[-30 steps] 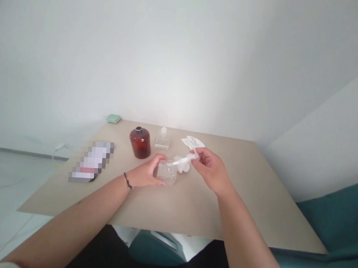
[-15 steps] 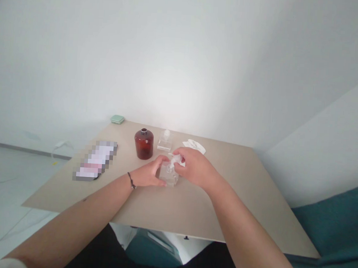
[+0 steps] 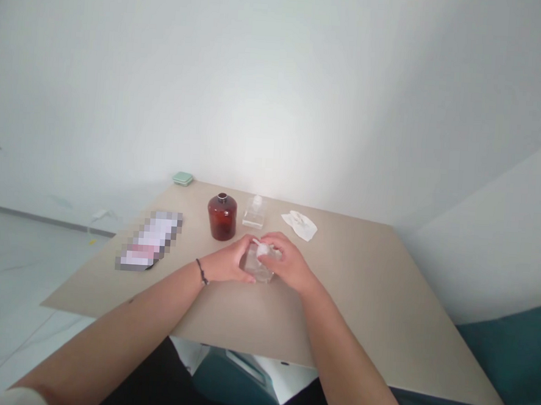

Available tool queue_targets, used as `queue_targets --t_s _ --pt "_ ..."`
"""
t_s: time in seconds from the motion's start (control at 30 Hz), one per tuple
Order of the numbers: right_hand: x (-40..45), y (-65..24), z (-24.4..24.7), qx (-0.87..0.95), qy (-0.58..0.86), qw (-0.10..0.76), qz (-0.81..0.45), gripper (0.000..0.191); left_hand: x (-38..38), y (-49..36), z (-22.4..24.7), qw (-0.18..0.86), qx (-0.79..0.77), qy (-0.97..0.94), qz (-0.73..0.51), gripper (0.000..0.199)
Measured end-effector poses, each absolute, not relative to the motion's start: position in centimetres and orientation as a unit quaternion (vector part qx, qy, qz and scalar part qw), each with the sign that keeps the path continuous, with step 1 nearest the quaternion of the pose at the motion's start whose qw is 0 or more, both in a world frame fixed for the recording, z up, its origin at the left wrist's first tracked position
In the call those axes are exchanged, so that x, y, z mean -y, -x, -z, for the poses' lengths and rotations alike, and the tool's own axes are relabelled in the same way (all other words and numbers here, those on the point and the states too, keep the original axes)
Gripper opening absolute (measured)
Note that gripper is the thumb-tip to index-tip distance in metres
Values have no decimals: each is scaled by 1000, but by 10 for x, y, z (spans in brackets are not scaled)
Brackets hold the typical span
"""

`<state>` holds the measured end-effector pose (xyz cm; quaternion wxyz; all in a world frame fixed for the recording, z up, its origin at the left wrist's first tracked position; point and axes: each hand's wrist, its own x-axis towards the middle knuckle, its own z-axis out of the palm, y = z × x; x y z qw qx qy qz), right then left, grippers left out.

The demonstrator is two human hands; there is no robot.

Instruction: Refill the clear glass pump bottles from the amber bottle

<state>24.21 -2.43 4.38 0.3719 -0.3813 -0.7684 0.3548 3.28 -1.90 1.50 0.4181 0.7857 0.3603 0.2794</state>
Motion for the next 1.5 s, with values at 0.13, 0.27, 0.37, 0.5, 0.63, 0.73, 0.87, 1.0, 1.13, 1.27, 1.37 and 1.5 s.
queue_targets --t_s 0.13,0.27,0.37,0.5,0.63,0.73,0.87,1.0,1.13,1.27,1.37,1.5 --pt "31 -236 -23 715 338 430 -436 38 19 -33 -17 418 -344 -788 -292 80" --pt "39 -228 -13 685 357 460 -438 39 20 -33 -17 423 -345 -788 -284 79" --pt "41 -226 -9 662 377 472 -443 40 20 -32 -15 432 -352 -784 -272 84" --pt "41 -228 -12 659 364 469 -462 46 20 -32 -14 436 -341 -787 -272 89" --pt "41 -228 -15 663 357 468 -463 37 20 -32 -15 427 -334 -792 -279 85" --pt "41 -226 -13 644 365 479 -472 40 20 -32 -15 427 -330 -794 -279 84" --pt "41 -227 -14 664 357 470 -459 44 19 -32 -14 428 -329 -795 -277 86" --pt "40 -228 -16 684 355 469 -432 36 20 -33 -14 429 -333 -792 -281 84" --pt "40 -227 -11 663 360 476 -452 37 21 -33 -17 437 -346 -785 -271 83" --pt "40 -227 -10 664 363 473 -451 44 21 -33 -17 438 -347 -784 -269 84" --pt "40 -228 -13 686 350 467 -433 40 20 -33 -15 432 -332 -790 -279 86" --pt "41 -228 -15 691 353 467 -423 37 20 -33 -15 434 -328 -791 -279 84"
